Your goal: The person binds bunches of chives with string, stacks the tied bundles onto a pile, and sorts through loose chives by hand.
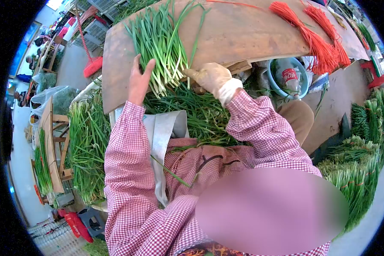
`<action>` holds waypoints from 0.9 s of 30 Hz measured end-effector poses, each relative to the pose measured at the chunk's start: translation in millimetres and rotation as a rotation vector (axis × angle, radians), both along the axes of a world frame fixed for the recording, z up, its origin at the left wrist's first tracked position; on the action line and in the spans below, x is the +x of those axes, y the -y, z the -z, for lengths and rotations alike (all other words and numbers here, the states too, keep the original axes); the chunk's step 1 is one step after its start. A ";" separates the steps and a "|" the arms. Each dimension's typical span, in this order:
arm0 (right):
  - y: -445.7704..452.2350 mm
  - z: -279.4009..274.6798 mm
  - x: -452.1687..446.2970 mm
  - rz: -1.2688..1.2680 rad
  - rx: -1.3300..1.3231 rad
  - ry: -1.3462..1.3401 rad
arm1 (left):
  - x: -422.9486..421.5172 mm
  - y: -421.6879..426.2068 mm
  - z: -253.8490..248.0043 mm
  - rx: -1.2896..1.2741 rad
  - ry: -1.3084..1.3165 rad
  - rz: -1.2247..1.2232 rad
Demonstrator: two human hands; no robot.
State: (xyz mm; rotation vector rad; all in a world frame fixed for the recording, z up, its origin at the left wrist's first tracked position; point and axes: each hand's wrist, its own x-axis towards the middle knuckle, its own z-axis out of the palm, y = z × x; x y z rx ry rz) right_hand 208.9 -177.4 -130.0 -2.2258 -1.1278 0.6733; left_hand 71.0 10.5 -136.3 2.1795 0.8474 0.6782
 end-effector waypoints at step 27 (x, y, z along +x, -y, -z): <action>22.8 11.9 -27.6 0.151 0.226 -0.452 | -49.6 104.6 3.5 -1.020 0.893 -0.115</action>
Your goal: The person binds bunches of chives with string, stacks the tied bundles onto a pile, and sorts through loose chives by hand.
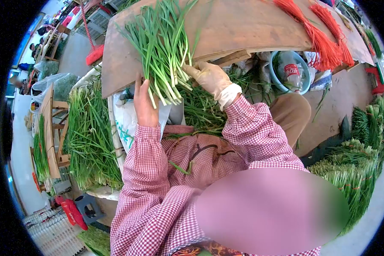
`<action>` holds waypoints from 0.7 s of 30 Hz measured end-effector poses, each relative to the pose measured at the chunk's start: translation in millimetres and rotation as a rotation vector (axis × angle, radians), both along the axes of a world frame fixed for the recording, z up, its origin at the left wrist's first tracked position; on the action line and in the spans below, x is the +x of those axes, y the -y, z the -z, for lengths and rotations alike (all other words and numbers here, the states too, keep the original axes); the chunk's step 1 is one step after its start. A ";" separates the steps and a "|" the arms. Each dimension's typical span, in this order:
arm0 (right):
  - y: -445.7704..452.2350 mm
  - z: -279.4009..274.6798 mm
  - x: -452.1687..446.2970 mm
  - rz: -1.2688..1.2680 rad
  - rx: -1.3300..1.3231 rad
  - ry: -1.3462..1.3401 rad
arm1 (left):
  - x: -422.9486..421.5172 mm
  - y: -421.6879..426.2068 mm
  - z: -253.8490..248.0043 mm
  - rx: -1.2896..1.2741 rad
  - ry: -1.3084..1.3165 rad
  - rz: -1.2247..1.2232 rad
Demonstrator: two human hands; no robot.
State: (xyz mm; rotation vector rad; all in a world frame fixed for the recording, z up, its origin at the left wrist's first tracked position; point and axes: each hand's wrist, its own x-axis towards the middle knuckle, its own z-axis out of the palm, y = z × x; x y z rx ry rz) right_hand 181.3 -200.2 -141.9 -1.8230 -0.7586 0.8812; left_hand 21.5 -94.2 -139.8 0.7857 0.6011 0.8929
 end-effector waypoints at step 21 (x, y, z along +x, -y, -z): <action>-1.6 4.8 16.0 0.011 0.033 -0.310 | -11.3 -14.9 24.5 -0.176 -0.081 0.270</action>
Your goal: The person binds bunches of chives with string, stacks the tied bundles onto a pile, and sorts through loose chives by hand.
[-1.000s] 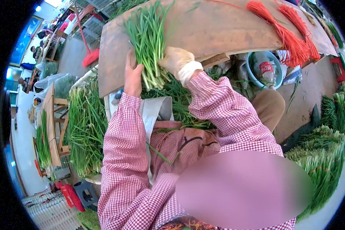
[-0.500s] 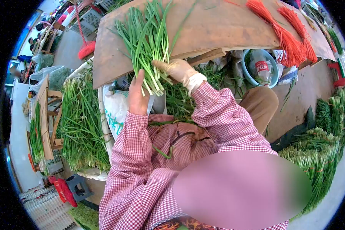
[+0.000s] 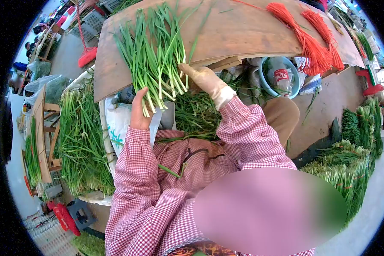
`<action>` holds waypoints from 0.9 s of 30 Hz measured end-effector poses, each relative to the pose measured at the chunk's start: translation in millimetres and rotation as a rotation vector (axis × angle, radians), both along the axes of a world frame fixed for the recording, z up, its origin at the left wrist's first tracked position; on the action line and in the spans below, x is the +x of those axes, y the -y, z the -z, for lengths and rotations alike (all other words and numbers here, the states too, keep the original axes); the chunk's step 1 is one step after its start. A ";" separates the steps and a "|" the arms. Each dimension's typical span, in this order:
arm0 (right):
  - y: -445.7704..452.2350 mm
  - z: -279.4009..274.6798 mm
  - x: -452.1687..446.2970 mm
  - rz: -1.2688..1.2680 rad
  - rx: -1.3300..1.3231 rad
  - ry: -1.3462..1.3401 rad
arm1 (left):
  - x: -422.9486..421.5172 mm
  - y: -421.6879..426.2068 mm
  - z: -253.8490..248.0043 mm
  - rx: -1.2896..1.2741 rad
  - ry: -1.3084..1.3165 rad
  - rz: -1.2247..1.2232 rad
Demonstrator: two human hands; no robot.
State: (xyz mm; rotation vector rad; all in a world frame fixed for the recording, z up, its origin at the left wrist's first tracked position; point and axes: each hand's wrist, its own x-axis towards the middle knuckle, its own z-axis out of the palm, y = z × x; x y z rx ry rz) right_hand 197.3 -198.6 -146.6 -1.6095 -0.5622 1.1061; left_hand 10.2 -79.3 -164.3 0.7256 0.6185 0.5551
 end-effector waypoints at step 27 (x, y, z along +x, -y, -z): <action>-5.1 -10.7 -29.4 -0.055 0.146 -0.242 | -0.1 -7.0 -17.7 0.467 -0.318 0.061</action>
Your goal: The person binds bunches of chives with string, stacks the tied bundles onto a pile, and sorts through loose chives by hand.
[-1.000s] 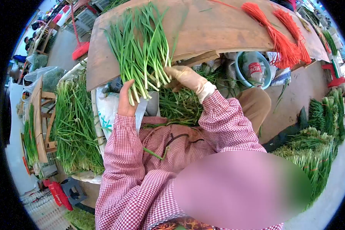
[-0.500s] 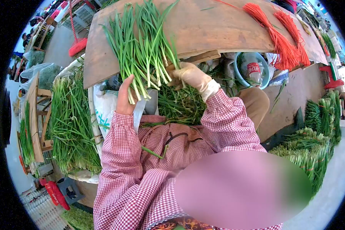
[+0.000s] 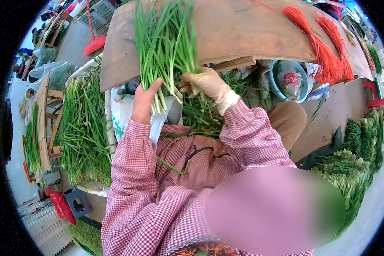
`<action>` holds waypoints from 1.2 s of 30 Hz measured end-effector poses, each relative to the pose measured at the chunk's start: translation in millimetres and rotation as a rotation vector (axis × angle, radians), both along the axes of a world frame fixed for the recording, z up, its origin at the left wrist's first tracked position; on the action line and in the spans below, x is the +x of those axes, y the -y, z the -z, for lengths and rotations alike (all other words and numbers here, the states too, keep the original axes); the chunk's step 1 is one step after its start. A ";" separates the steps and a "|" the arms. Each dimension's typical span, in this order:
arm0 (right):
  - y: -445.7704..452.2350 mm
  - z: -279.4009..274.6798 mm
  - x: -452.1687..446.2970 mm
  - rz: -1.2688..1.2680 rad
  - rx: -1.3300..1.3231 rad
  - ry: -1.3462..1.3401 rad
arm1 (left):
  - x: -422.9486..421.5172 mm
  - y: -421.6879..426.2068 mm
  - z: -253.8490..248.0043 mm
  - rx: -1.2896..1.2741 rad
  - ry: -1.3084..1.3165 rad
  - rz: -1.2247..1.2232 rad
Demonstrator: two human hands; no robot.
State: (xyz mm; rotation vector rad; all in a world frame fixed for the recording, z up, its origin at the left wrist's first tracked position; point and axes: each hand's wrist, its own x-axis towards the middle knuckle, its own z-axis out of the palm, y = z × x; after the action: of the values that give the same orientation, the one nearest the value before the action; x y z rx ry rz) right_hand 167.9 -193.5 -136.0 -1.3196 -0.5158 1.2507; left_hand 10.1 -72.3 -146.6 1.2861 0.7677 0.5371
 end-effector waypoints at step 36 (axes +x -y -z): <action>14.0 22.4 -5.8 0.234 0.243 -0.321 | 13.4 21.2 21.8 -0.731 0.597 -0.011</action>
State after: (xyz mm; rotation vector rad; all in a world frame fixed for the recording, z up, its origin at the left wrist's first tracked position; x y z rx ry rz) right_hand 162.0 -207.4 -158.4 -0.9237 -0.2659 1.1374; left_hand 23.5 -93.6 -168.3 0.4032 0.3974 0.5397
